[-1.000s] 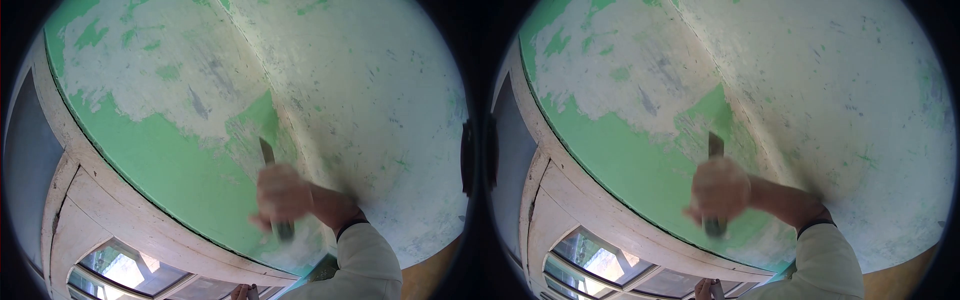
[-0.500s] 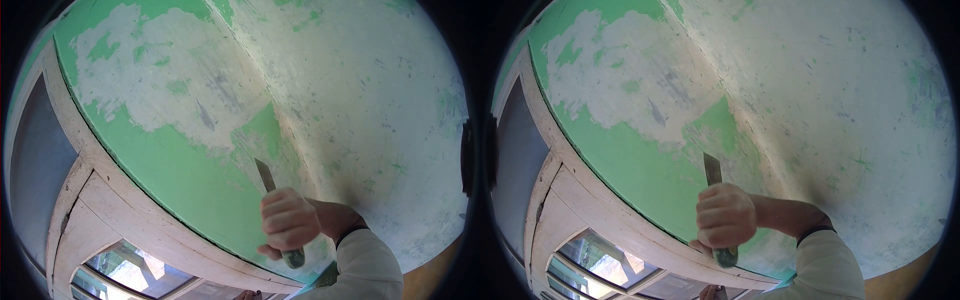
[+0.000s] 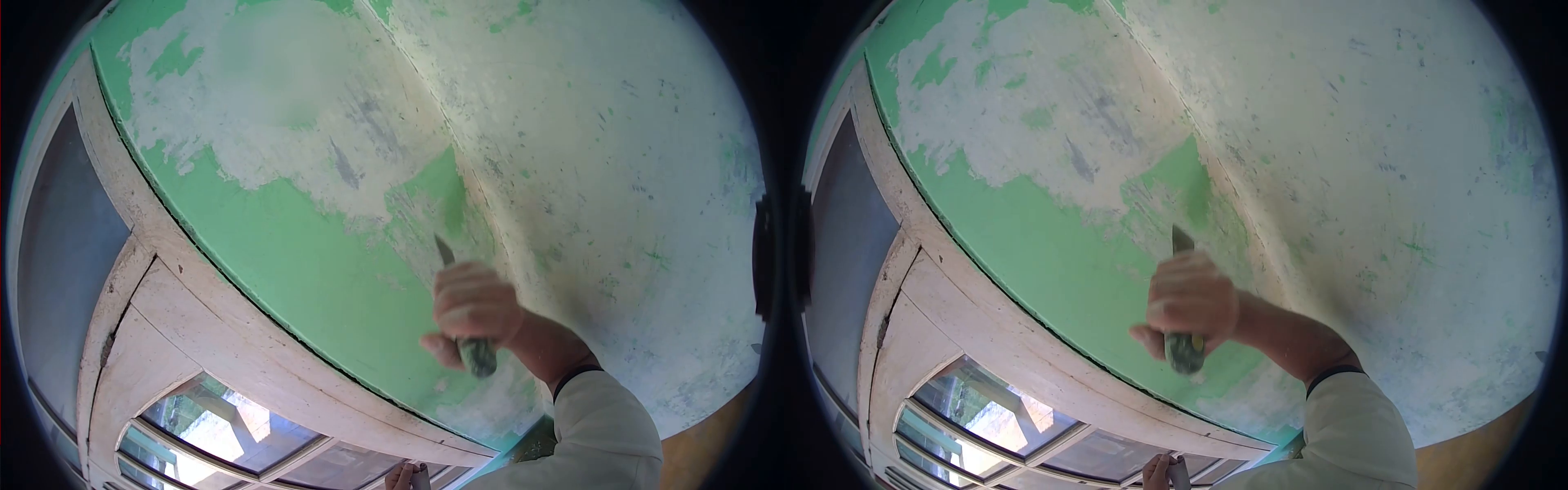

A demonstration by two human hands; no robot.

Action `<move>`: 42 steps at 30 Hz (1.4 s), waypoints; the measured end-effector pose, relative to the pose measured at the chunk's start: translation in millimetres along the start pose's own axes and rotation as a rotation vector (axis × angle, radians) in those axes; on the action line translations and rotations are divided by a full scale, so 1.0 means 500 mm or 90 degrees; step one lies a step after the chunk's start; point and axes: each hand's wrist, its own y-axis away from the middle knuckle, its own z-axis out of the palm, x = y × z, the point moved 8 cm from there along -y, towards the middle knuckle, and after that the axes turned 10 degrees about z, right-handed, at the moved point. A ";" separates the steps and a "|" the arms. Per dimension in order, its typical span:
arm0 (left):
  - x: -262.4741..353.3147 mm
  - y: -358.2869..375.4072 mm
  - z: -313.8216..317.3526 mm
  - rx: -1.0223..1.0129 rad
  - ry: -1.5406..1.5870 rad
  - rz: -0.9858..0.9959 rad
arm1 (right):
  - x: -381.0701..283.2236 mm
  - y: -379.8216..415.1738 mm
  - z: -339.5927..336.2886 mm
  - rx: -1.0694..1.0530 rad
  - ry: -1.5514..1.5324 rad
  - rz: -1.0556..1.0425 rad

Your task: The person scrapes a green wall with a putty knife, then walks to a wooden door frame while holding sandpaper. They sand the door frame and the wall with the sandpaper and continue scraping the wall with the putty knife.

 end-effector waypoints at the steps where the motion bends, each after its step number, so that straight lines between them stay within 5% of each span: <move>1: 0.008 -0.003 -0.002 -0.023 0.002 -0.001 | -0.022 0.026 0.024 -0.034 -0.017 -0.003; 4: 0.036 -0.020 -0.012 -0.080 0.003 0.003 | -0.090 0.161 0.120 -0.200 -0.076 0.050; 10: 0.072 -0.055 0.019 -0.141 0.052 0.021 | -0.146 0.402 0.265 -0.547 -0.459 0.856; 12: 0.068 -0.055 0.043 -0.157 0.077 0.029 | -0.143 0.495 0.272 -0.613 -0.336 0.791; 14: 0.079 -0.068 0.017 0.025 0.078 0.242 | -0.149 0.518 0.241 -0.679 -0.215 0.722; 16: -0.024 -0.087 -0.026 0.166 0.479 -0.129 | -0.130 0.504 0.164 -0.705 -0.127 0.852; 17: -0.046 -0.089 -0.067 0.300 0.430 -0.066 | -0.123 0.495 0.136 -0.709 -0.112 0.915; 20: -0.002 -0.092 -0.192 0.413 0.380 -0.019 | -0.094 0.443 0.054 -0.638 -0.103 1.009; 25: 0.040 -0.102 -0.279 0.549 0.470 0.106 | -0.089 0.275 -0.107 -0.084 -0.191 0.917; 30: 0.046 -0.103 -0.310 0.556 0.443 0.140 | -0.195 0.112 -0.224 0.358 -0.230 0.451; 33: 0.036 -0.082 -0.324 0.587 0.374 0.097 | -0.285 0.049 -0.311 0.391 -0.027 0.248; 37: 0.049 -0.070 -0.348 0.561 0.283 0.088 | -0.229 0.057 -0.261 0.408 0.165 0.326; 39: 0.032 -0.063 -0.343 0.578 0.257 0.083 | -0.176 0.066 -0.208 0.276 0.144 0.394; 42: 0.028 -0.058 -0.345 0.592 0.233 0.087 | -0.132 0.052 -0.196 0.277 0.116 0.383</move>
